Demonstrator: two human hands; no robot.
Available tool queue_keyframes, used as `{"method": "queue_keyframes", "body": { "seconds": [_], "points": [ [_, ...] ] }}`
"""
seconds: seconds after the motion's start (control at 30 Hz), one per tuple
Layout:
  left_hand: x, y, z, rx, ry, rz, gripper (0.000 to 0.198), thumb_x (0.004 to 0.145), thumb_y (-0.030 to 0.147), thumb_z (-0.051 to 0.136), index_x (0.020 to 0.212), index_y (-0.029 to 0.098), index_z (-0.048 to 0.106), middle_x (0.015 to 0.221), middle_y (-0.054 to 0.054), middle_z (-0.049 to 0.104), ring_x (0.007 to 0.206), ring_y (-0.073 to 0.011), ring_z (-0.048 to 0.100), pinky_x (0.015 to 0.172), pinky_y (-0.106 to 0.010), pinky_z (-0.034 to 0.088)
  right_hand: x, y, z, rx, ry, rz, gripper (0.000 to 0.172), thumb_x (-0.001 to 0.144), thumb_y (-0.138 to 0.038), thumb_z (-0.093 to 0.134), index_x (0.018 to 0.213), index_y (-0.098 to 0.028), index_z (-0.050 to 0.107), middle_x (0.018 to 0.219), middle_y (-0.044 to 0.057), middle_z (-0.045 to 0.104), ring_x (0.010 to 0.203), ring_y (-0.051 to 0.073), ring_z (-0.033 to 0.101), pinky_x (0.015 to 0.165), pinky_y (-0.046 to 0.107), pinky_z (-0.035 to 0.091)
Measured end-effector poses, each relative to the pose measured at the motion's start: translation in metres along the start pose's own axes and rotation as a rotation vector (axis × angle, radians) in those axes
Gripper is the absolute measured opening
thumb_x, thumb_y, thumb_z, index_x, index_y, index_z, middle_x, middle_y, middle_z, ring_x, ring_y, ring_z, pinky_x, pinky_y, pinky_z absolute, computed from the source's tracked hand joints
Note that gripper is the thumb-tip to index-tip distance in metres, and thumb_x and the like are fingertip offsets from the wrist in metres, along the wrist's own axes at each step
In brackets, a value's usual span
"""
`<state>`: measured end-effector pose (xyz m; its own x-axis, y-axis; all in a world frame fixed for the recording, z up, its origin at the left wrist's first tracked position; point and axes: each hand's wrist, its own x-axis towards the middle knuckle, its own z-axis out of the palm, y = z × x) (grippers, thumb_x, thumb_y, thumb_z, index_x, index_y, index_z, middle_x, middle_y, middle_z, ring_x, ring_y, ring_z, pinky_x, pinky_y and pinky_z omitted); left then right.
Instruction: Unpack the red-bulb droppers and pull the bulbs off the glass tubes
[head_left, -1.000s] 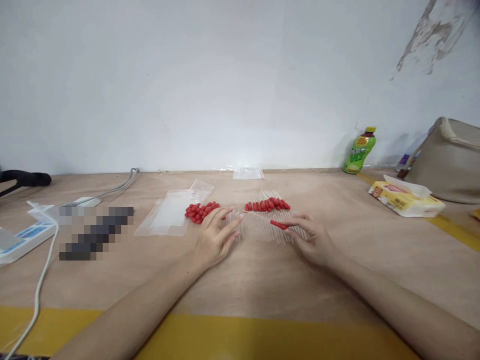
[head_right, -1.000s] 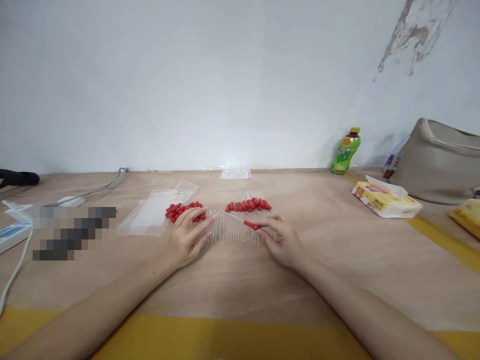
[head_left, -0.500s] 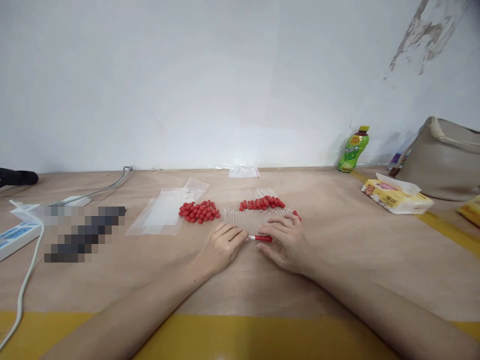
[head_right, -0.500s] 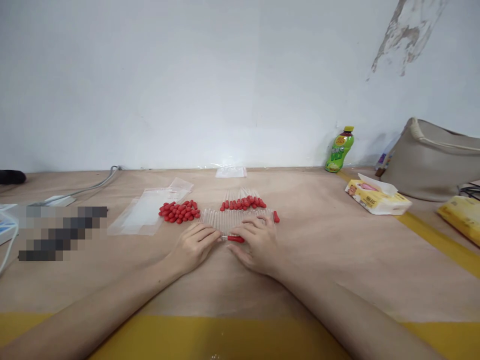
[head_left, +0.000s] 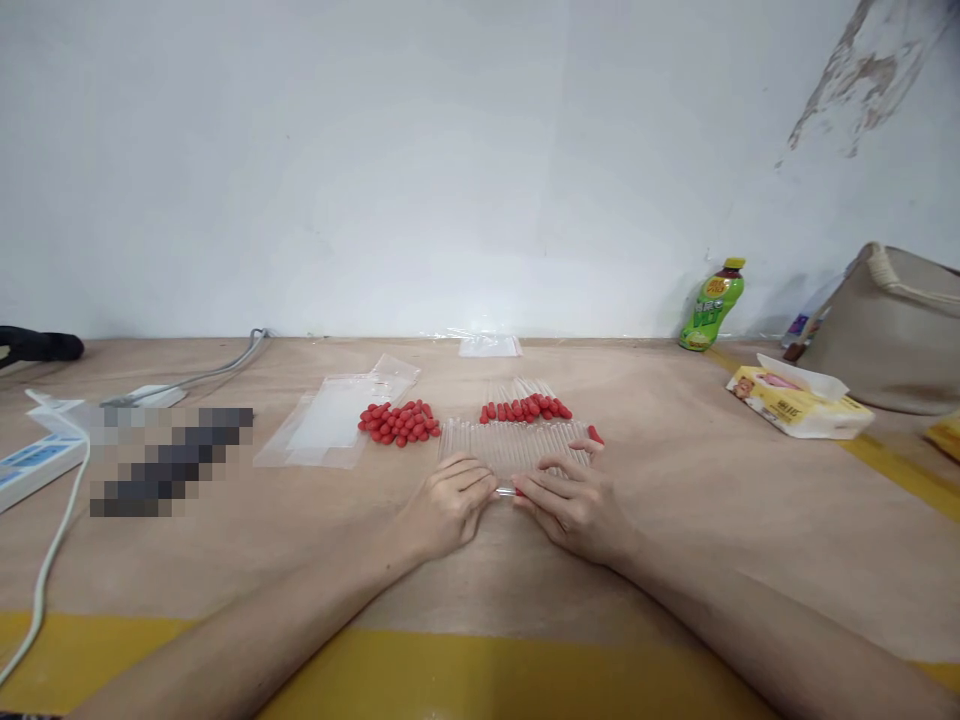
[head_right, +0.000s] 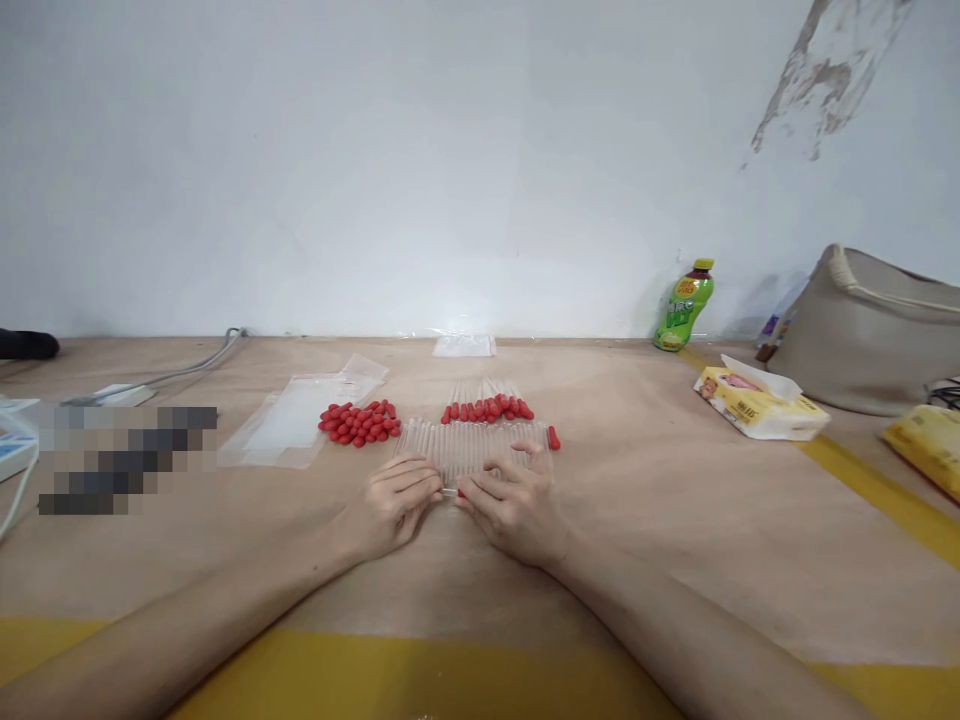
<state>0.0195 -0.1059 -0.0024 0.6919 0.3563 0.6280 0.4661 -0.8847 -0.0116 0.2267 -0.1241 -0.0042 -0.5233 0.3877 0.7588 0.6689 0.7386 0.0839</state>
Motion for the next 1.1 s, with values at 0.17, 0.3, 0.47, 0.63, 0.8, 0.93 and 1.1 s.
{"method": "queue_keyframes", "body": {
  "seconds": [0.17,0.3,0.47,0.63,0.8,0.93,1.1],
  "points": [
    [0.000,-0.001,0.001,-0.049,0.017,-0.028,0.015,0.085,0.015,0.042,0.088,0.016,0.057,0.079,-0.005,0.063,0.083,-0.0157,0.058,0.087,-0.034,0.046,-0.001,0.002,-0.001,-0.063,0.033,-0.041,0.017,0.083,-0.021,0.053,0.096,-0.029,0.061,0.080,-0.006,0.069,0.078,0.014,0.058,0.091,0.041,0.025],
    [-0.007,-0.004,-0.003,-0.061,0.019,-0.056,0.014,0.085,0.014,0.044,0.088,0.016,0.057,0.080,-0.005,0.063,0.084,-0.0156,0.057,0.086,-0.034,0.046,-0.005,0.008,-0.004,-0.082,0.030,-0.064,0.021,0.083,-0.019,0.053,0.098,-0.032,0.061,0.082,-0.007,0.069,0.082,0.014,0.058,0.090,0.041,0.025],
    [-0.021,-0.027,-0.014,0.041,0.121,-0.272,0.015,0.086,0.021,0.045,0.089,0.019,0.060,0.082,-0.004,0.059,0.076,-0.0145,0.055,0.069,-0.028,0.047,-0.014,0.044,-0.008,-0.046,0.101,0.214,0.015,0.080,-0.027,0.056,0.091,-0.030,0.066,0.084,0.000,0.067,0.074,0.015,0.056,0.076,0.034,0.037],
    [-0.018,-0.046,-0.017,0.139,0.171,-0.428,0.028,0.089,0.019,0.037,0.110,0.018,0.054,0.079,-0.003,0.049,0.073,-0.0134,0.050,0.067,-0.025,0.045,-0.022,0.097,-0.007,0.070,0.183,0.683,0.028,0.082,-0.033,0.047,0.095,-0.019,0.066,0.080,0.007,0.058,0.070,0.016,0.053,0.061,0.028,0.043],
    [-0.011,-0.052,-0.010,0.158,0.178,-0.404,0.033,0.087,0.014,0.036,0.117,0.016,0.049,0.083,-0.005,0.049,0.077,-0.0147,0.049,0.069,-0.027,0.045,-0.034,0.126,0.002,0.115,0.065,1.023,0.031,0.072,-0.026,0.050,0.095,-0.011,0.062,0.076,0.007,0.060,0.056,0.013,0.051,0.056,0.027,0.042],
    [-0.010,-0.058,-0.003,0.197,0.204,-0.367,0.024,0.084,0.012,0.041,0.103,0.016,0.055,0.080,-0.004,0.052,0.076,-0.0147,0.052,0.066,-0.025,0.045,-0.036,0.126,0.008,0.220,0.051,1.035,0.025,0.069,-0.031,0.053,0.087,-0.015,0.059,0.071,0.004,0.062,0.053,0.012,0.052,0.052,0.024,0.040],
    [-0.009,-0.060,0.001,0.184,0.166,-0.305,0.015,0.078,0.008,0.044,0.081,0.016,0.056,0.077,-0.003,0.056,0.074,-0.0147,0.054,0.065,-0.025,0.046,-0.032,0.121,0.007,0.231,-0.026,0.947,0.024,0.070,-0.037,0.054,0.080,-0.017,0.062,0.064,0.002,0.062,0.052,0.012,0.051,0.050,0.024,0.038]
  ]
}}
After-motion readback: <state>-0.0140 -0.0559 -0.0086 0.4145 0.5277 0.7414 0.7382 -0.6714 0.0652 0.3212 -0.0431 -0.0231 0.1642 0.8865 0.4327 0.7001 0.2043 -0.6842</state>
